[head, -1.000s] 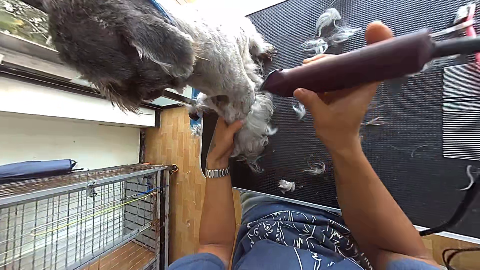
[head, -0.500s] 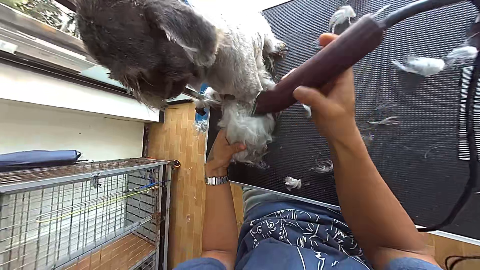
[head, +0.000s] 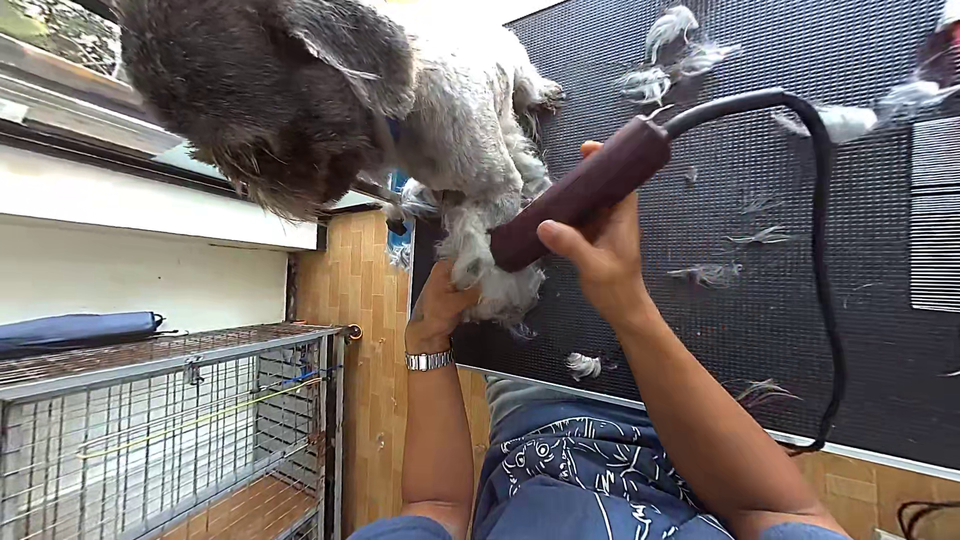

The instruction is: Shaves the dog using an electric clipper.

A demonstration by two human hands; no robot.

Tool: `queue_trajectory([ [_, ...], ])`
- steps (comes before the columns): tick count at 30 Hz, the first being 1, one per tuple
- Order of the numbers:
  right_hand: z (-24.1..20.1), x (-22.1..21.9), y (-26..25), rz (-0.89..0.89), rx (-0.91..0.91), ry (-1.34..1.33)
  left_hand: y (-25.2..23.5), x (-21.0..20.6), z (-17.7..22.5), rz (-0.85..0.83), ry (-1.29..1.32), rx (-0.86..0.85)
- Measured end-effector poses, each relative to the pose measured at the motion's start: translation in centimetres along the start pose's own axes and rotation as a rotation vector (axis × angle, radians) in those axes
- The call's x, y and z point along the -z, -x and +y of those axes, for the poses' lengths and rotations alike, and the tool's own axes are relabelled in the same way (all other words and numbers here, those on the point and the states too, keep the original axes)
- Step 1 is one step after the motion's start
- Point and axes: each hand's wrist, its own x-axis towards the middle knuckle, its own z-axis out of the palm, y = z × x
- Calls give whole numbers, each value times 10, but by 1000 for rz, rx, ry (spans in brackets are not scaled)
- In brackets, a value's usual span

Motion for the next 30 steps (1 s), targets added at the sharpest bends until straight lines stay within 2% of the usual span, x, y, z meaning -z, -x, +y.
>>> queue_trajectory([
  [2,9,9,-11,96,113,-74,-5,6,1,-93,6,-27],
  [6,12,19,-28,153,264,-90,-7,8,1,-104,9,-33],
  [10,7,2,-15,51,146,-7,-10,9,-5,-134,69,-54],
  [13,4,14,-14,27,34,-40,-6,11,-8,-78,94,-45],
  [16,4,34,-27,149,66,-138,-5,7,-8,16,151,3],
  [19,3,33,-34,193,141,-113,-7,5,-9,13,219,30],
  [22,4,12,-20,59,57,1,-9,2,-12,-5,238,34],
  [25,1,15,-12,-117,-136,-94,-8,1,-15,62,212,24],
  [27,-4,33,-13,-126,-125,-151,-8,0,-11,130,178,50],
  [30,-21,68,-24,-102,7,-159,-7,-2,-8,174,171,77],
])
